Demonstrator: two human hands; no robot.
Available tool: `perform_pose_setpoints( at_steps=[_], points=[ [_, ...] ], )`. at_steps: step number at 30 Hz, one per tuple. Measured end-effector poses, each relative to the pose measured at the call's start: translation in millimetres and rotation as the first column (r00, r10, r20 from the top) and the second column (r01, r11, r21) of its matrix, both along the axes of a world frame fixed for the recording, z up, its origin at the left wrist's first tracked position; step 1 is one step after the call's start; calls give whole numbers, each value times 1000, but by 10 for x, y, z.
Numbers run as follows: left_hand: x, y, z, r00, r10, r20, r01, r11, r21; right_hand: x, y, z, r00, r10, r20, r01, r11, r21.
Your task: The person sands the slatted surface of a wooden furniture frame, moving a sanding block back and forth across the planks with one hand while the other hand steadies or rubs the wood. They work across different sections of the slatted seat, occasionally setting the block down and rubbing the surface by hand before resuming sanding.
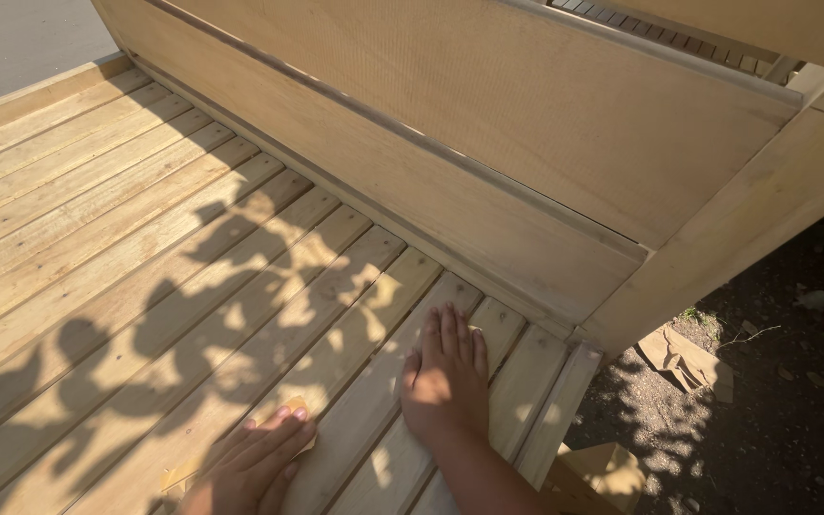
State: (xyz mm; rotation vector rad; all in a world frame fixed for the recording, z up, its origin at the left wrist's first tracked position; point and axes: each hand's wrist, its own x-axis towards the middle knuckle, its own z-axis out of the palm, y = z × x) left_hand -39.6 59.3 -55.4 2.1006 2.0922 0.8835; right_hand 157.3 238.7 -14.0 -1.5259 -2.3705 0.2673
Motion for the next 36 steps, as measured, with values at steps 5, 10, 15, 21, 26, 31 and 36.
perform_pose_setpoints(
  at_steps=[5,10,15,21,26,31,36],
  points=[
    [164,498,242,996,-58,61,61,997,-48,-17,-35,-31,999,-9,38,10,999,-40],
    [558,2002,464,951,-212,-225,193,976,-105,11,-53,-56,999,17,49,-18,1000,8],
    [565,1947,406,869,-218,-444,191,976,-105,31,-40,16,998,12,63,-11,1000,-21],
    [-12,31,60,1000,7,-2,-7,1000,14,-43,-2,86,999,-30,27,32,997,-70],
    [-35,201,27,993,-109,-35,111,991,74,-24,-66,59,999,-19,31,22,995,-96],
    [409,1797,338,818,-248,-519,275,961,-26,-6,-45,40,999,-7,51,10,998,-57],
    [591,2125,586,971,-220,-95,227,972,60,1,-56,19,999,6,44,-6,1000,-3]
  ],
)
